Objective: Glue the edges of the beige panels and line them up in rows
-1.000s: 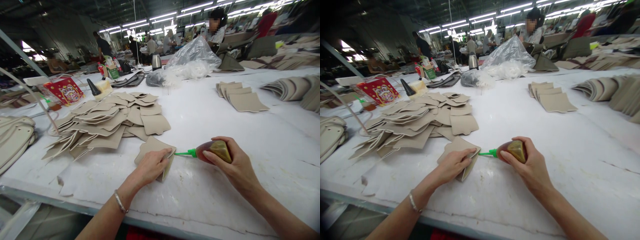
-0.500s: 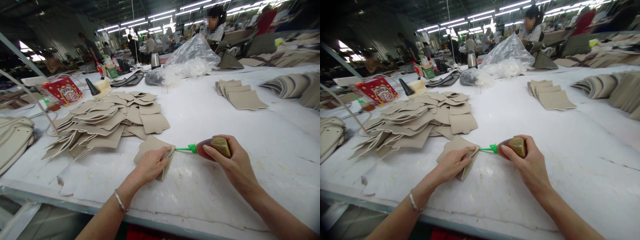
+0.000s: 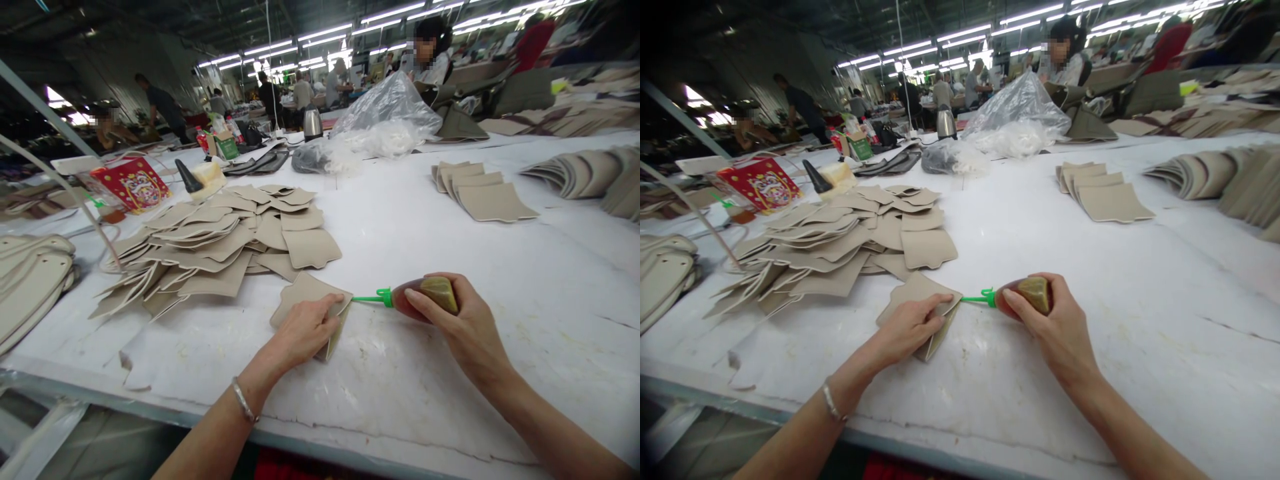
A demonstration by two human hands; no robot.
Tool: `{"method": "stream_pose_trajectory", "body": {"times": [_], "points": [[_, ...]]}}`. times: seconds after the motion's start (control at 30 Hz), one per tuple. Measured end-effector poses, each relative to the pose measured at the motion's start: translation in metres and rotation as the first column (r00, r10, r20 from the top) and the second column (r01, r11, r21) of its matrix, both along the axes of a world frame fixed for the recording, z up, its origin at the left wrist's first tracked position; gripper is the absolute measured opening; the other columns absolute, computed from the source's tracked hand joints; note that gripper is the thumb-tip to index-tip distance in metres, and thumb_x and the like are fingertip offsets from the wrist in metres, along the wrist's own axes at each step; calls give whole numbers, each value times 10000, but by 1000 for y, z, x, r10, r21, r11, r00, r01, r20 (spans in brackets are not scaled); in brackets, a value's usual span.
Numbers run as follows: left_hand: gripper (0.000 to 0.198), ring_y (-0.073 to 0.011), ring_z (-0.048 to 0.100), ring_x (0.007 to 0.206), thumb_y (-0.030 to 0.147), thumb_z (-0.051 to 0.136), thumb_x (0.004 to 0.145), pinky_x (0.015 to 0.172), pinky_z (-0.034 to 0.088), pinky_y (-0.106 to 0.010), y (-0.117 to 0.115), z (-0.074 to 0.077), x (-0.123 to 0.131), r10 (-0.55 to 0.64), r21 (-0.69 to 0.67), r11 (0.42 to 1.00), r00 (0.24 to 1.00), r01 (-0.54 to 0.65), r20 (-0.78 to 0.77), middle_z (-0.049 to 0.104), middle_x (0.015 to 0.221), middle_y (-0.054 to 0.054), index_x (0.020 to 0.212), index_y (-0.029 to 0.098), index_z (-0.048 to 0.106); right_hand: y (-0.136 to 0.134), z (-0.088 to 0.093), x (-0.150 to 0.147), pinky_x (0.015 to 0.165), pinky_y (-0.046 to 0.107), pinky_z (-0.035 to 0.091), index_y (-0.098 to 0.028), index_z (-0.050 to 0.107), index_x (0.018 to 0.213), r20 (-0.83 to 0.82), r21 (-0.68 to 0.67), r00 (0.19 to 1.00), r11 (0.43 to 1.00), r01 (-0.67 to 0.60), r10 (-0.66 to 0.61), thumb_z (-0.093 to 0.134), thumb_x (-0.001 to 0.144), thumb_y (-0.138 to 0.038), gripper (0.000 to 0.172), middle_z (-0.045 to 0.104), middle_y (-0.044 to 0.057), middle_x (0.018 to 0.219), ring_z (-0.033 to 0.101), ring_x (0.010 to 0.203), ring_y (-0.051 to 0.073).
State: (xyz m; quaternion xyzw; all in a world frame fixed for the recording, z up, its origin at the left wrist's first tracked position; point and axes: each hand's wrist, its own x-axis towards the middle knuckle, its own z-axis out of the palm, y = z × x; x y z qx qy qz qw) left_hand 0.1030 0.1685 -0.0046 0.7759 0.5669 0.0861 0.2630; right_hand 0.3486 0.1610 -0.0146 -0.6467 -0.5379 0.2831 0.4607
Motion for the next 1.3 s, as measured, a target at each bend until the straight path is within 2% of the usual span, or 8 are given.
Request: {"method": "stream_pose_trajectory", "body": {"times": [0.2, 0.47, 0.7, 0.93, 1.13, 1.2, 1.3], "points": [[465, -220, 608, 740, 251, 405, 886, 681, 390, -284, 0, 2, 1, 4, -7, 1000, 1000, -4, -13, 636, 719, 4, 1331, 259, 539, -3, -2, 0, 709, 364, 464, -245, 594, 965, -10, -30, 998, 997, -66, 66, 713, 750, -598, 430, 653, 5, 853, 604, 771, 240], [462, -218, 612, 748, 260, 400, 893, 686, 398, -282, 0, 1, 2, 0, -2, 1000, 1000, 0, -12, 648, 736, 1, 1335, 259, 535, -1, -4, 0, 709, 382, 459, -253, 571, 1011, 0, 9, 999, 999, 33, -33, 707, 747, -607, 463, 637, 22, 897, 594, 804, 261], [471, -221, 619, 762, 248, 403, 895, 712, 415, -286, -1, 0, 1, 8, 9, 1000, 1000, -8, -7, 664, 772, -2, 1351, 264, 521, -12, -1, -4, 696, 352, 466, -249, 594, 947, -37, -82, 994, 991, -108, 105, 702, 754, -579, 397, 662, -4, 827, 612, 752, 236], [471, -227, 631, 787, 249, 393, 901, 709, 419, -289, -2, -1, 0, 6, 20, 1000, 1000, -6, 0, 684, 820, -10, 1356, 272, 514, -12, -2, -4, 711, 365, 446, -251, 584, 980, -18, -61, 1000, 998, -25, 24, 705, 719, -632, 477, 646, 5, 866, 590, 783, 250], [473, -238, 641, 834, 240, 396, 896, 747, 433, -302, -2, -4, -1, 6, 43, 999, 1000, -6, 11, 699, 851, -20, 1351, 261, 521, -26, -1, -8, 719, 341, 462, -256, 581, 980, -132, -192, 970, 954, -229, 206, 678, 783, -603, 410, 675, -11, 839, 623, 776, 237], [473, -239, 642, 809, 239, 394, 896, 740, 437, -306, -2, -4, -1, 8, 39, 999, 1000, -8, 7, 697, 827, -19, 1352, 262, 517, -25, -2, -8, 731, 342, 463, -253, 584, 983, -133, -171, 976, 966, -192, 170, 682, 774, -608, 423, 678, -7, 857, 623, 793, 240], [466, -245, 649, 830, 243, 395, 901, 753, 444, -312, -2, -4, -1, 8, 37, 999, 1000, -9, 18, 710, 883, -25, 1351, 272, 512, -23, -2, -8, 724, 349, 457, -245, 587, 982, -50, -130, 995, 988, -87, 81, 690, 734, -632, 471, 671, -1, 860, 613, 790, 247]]}}
